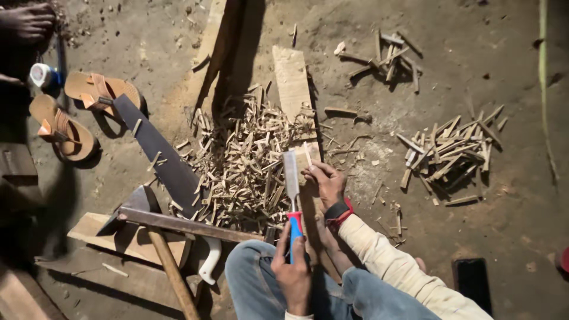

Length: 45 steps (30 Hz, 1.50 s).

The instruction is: The person sits on the floor and uses a chisel to carve a long wooden plank. They repeatedly apply glue from a small bottle to the plank and continue carving, producing wood shavings that accumulate on the ground.

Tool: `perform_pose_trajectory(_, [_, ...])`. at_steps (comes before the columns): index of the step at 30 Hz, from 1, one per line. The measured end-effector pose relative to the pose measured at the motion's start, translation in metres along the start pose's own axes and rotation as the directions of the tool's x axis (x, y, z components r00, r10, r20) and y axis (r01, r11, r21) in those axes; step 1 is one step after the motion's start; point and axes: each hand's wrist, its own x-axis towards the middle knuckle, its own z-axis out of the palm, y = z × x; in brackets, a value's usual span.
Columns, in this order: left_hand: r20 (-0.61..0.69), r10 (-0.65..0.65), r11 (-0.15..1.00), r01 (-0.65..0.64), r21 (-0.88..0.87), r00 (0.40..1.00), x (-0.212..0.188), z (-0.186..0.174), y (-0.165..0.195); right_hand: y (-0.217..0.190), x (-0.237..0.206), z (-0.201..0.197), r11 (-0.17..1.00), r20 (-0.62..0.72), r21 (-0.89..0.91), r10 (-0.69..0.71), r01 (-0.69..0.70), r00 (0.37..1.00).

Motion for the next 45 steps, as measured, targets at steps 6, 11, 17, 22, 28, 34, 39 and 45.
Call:
perform_pose_trajectory(6, [-0.003, 0.057, 0.987, -0.056, 0.150, 0.998, -0.002, 0.005, 0.004, 0.007, -0.006, -0.007, 0.927, -0.060, -0.360, -0.139, 0.109, 0.988])
perform_pose_trajectory(11, [0.036, 0.120, 0.970, -0.125, 0.207, 0.992, -0.001, 0.010, 0.005, 0.008, -0.009, -0.009, 0.576, 0.047, -0.724, -0.508, 0.380, 0.860])
perform_pose_trajectory(17, [0.084, 0.180, 0.920, -0.198, 0.339, 0.980, 0.001, 0.011, 0.005, 0.019, -0.004, -0.008, 0.846, -0.069, -0.460, -0.336, 0.268, 0.940])
perform_pose_trajectory(22, [0.079, 0.251, 0.879, -0.261, 0.400, 0.965, -0.001, 0.016, 0.003, 0.018, -0.008, -0.003, 0.769, -0.054, -0.563, -0.399, 0.302, 0.915])
perform_pose_trajectory(28, [0.024, 0.234, 0.911, -0.228, 0.344, 0.972, 0.013, 0.037, 0.007, 0.008, -0.015, 0.006, 0.707, -0.051, -0.628, -0.455, 0.326, 0.889])
perform_pose_trajectory(34, [-0.051, 0.145, 0.926, -0.118, 0.358, 0.988, 0.028, 0.066, 0.016, 0.004, -0.011, 0.011, 0.680, -0.087, -0.676, -0.456, 0.284, 0.886])
perform_pose_trajectory(39, [0.007, 0.173, 0.922, -0.165, 0.351, 0.985, 0.014, 0.047, 0.016, -0.002, -0.009, 0.013, 0.635, 0.000, -0.655, -0.542, 0.410, 0.840])
perform_pose_trajectory(45, [0.034, 0.195, 0.870, -0.189, 0.455, 0.980, 0.004, 0.029, 0.009, 0.005, -0.010, 0.008, 0.693, -0.060, -0.656, -0.445, 0.301, 0.893])
